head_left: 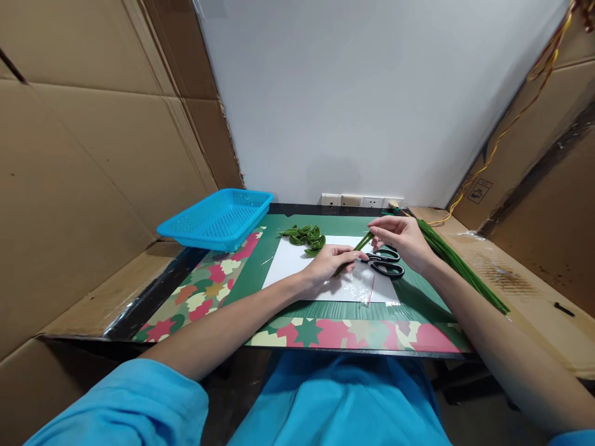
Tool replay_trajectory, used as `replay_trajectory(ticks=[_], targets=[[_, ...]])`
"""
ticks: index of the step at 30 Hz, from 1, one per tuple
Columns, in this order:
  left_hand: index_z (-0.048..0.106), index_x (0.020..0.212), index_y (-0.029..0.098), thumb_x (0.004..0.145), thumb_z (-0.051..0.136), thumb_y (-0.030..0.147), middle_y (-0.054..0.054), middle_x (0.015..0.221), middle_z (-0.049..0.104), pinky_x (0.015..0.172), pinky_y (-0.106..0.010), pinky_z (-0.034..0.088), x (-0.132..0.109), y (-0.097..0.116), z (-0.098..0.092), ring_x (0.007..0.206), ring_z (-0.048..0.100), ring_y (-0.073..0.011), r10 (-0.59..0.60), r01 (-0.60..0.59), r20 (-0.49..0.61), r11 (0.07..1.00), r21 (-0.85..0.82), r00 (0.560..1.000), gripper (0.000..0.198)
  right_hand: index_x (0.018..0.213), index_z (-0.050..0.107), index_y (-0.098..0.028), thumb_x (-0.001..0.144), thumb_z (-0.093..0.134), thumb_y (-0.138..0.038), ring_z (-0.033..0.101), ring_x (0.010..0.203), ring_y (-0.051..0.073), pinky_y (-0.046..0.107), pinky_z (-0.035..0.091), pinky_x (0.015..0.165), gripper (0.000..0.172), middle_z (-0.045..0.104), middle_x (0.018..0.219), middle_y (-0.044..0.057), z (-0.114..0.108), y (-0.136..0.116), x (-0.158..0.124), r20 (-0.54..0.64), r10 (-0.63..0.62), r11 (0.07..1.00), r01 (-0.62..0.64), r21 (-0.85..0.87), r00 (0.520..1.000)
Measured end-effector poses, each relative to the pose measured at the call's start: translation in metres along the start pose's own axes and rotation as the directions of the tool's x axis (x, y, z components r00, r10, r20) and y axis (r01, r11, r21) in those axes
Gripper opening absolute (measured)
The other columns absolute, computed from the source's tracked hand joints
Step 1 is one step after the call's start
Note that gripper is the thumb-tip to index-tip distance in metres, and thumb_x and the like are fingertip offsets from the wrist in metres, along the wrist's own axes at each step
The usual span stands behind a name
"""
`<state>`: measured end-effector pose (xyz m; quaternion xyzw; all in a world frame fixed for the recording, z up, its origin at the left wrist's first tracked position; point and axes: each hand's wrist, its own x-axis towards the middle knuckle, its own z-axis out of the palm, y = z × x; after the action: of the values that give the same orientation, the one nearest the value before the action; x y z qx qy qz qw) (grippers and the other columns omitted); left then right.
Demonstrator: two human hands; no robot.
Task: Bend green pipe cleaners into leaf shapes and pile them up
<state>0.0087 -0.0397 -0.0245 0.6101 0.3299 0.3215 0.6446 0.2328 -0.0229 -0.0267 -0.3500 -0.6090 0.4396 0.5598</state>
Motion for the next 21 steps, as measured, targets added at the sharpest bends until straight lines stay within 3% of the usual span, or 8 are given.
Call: replay_trajectory(ticks=[4,11,14,18,19,21], targets=[[0.075,0.097,0.013,0.08,0.08,0.056,0.006,0.06,0.043,0.044,-0.019,0.02,0.001,0.004,-0.009,0.049,0.033,-0.004,0.045,-0.044,-0.05,0.999,0.023,0.998,0.046,0.092,0.08,-0.02,0.074,0.09,-0.043,0.068,0.059,0.017,0.032,0.061,0.059,0.03,0.075,0.073,0.003,0.003,-0.005,-0.003,0.048,-0.029,0.998,0.032,-0.058,0.998],[0.073,0.106,0.011,0.081,0.081,0.05,-0.001,0.073,0.066,0.036,-0.02,0.03,0.001,0.015,-0.019,0.039,0.048,-0.0046,0.129,-0.129,-0.024,0.991,0.02,0.991,0.047,0.095,0.08,-0.019,0.074,0.089,-0.044,0.068,0.06,0.019,0.035,0.06,0.059,0.033,0.074,0.075,0.005,0.009,-0.007,-0.005,0.058,-0.144,0.978,0.151,-0.144,0.988],[0.072,0.113,0.012,0.08,0.083,0.045,-0.006,0.087,0.073,0.035,-0.02,0.035,0.001,0.019,-0.023,0.043,0.056,-0.0074,0.172,-0.173,-0.058,0.985,-0.016,0.983,0.048,0.094,0.082,-0.024,0.084,0.081,-0.046,0.068,0.074,0.022,0.037,0.058,0.064,0.023,0.076,0.09,0.007,0.008,-0.004,-0.006,0.037,-0.283,0.89,0.276,-0.364,0.958],[0.069,0.12,0.012,0.079,0.083,0.042,-0.013,0.106,0.074,0.04,-0.02,0.042,0.0,0.022,-0.025,0.054,0.064,-0.01,0.237,-0.235,-0.069,0.972,0.024,0.969,0.053,0.085,0.083,-0.029,0.09,0.073,-0.046,0.061,0.083,0.025,0.038,0.051,0.068,0.021,0.071,0.091,0.009,0.01,-0.002,-0.007,0.097,-0.448,0.627,0.39,-0.674,0.889],[0.067,0.124,0.012,0.08,0.083,0.042,-0.014,0.111,0.073,0.041,-0.02,0.044,0.0,0.021,-0.024,0.056,0.065,-0.0103,0.252,-0.25,-0.06,0.967,0.046,0.966,0.055,0.084,0.083,-0.028,0.09,0.074,-0.047,0.059,0.078,0.023,0.037,0.049,0.066,0.022,0.069,0.086,0.009,0.011,-0.003,-0.007,0.116,-0.443,0.601,0.391,-0.697,0.889],[0.061,0.134,0.014,0.083,0.08,0.042,-0.015,0.116,0.071,0.043,-0.02,0.043,0.0,0.019,-0.022,0.059,0.064,-0.01,0.277,-0.272,-0.033,0.957,0.097,0.96,0.061,0.083,0.082,-0.024,0.09,0.074,-0.05,0.052,0.066,0.019,0.033,0.043,0.059,0.027,0.062,0.073,0.005,0.014,-0.004,-0.007,0.162,-0.355,0.65,0.367,-0.665,0.921]])
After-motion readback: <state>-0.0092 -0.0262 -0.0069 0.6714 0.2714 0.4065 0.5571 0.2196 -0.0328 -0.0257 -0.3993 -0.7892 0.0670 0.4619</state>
